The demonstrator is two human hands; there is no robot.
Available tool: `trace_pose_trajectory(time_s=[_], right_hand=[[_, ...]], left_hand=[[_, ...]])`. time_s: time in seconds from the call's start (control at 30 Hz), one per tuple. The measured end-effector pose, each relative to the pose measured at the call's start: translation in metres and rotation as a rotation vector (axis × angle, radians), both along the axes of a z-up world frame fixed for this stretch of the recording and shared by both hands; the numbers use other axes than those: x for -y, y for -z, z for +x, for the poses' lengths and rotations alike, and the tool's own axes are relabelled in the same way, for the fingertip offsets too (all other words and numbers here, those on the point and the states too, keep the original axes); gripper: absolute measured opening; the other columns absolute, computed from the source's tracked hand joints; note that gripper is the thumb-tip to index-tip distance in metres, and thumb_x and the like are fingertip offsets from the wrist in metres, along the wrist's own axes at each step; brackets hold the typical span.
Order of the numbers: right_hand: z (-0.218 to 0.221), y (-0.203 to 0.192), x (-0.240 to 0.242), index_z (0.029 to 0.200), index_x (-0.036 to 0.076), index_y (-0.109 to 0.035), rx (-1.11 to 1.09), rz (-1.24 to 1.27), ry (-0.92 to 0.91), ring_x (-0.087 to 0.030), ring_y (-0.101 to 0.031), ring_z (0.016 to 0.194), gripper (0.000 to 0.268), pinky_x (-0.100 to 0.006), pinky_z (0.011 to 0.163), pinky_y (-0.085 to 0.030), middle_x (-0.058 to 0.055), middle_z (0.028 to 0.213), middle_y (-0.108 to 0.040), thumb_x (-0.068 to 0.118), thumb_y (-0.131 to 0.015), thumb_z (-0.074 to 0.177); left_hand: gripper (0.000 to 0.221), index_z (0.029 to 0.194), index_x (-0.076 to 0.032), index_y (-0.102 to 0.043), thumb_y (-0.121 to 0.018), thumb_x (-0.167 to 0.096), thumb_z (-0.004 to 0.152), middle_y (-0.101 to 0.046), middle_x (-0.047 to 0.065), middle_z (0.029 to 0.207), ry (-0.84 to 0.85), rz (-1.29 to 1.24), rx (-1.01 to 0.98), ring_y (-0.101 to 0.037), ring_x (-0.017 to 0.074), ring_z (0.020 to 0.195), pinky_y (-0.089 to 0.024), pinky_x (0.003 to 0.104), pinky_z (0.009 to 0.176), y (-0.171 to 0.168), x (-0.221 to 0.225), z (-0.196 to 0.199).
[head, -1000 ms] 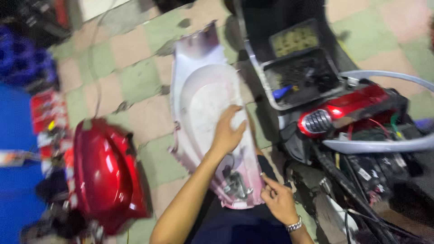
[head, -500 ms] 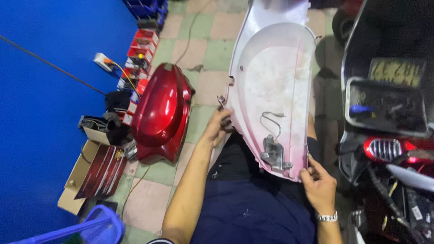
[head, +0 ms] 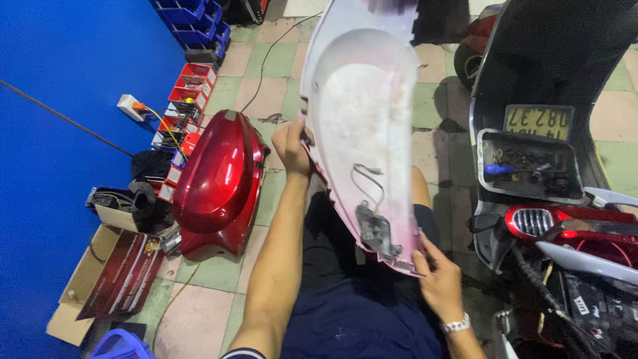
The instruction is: The person assembles a motorcycle fairing by attaching a light fixture and inner panel using a screwdriver, then aligns the two halves of the red outer fairing housing on a small stool.
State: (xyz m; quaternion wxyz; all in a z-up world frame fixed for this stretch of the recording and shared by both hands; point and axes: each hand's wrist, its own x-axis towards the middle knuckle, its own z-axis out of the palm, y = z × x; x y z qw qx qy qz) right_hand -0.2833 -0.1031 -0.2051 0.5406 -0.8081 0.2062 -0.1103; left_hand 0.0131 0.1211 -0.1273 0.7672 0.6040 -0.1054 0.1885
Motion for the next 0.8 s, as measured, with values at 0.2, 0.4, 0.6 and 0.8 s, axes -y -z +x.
trace_pose_trajectory(time_s=[0.2, 0.4, 0.6, 0.8], right_hand=[[0.061, -0.021, -0.025, 0.129, 0.021, -0.071, -0.277, -0.571, -0.375, -0.032, -0.073, 0.081, 0.044, -0.044, 0.069, -0.054, -0.012, 0.086, -0.079, 0.041, -0.06, 0.091], [0.129, 0.012, 0.0, 0.134, -0.001, -0.07, -0.362, 0.635, -0.347, -0.026, -0.07, 0.116, 0.068, -0.04, 0.096, -0.052, -0.016, 0.125, -0.078, 0.053, -0.05, 0.099], [0.146, 0.058, -0.017, 0.148, -0.001, -0.042, -0.295, -0.032, -0.906, -0.037, -0.045, 0.143, 0.088, -0.045, 0.109, -0.036, -0.024, 0.155, -0.046, 0.04, -0.086, 0.083], [0.211, 0.154, -0.086, 0.113, 0.017, -0.074, -0.863, -0.467, -0.75, -0.026, -0.071, 0.11, 0.038, -0.04, 0.095, -0.056, -0.008, 0.115, -0.075, 0.046, -0.071, 0.09]], left_hand=[[0.037, 0.063, 0.002, -0.056, -0.061, -0.016, 0.095, -0.052, 0.01, 0.055, -0.085, 0.391, 0.291, -0.049, 0.0176, 0.049, -0.036, 0.035, 0.051, -0.077, 0.021, 0.007], [0.032, 0.061, -0.002, -0.055, -0.065, -0.012, 0.09, -0.054, 0.017, 0.06, -0.249, 0.7, 0.473, -0.055, 0.0319, 0.053, -0.04, 0.041, 0.054, -0.061, 0.025, 0.046], [0.03, 0.057, -0.008, -0.054, -0.068, -0.012, 0.084, -0.053, 0.01, 0.056, -0.246, 0.905, 0.509, -0.055, 0.0283, 0.051, -0.041, 0.042, 0.053, 0.043, 0.012, 0.099], [0.03, 0.059, -0.01, -0.052, -0.073, -0.011, 0.08, -0.053, 0.006, 0.058, -0.279, 1.015, 0.429, -0.055, 0.0263, 0.055, -0.042, 0.04, 0.057, 0.153, -0.01, 0.123]])
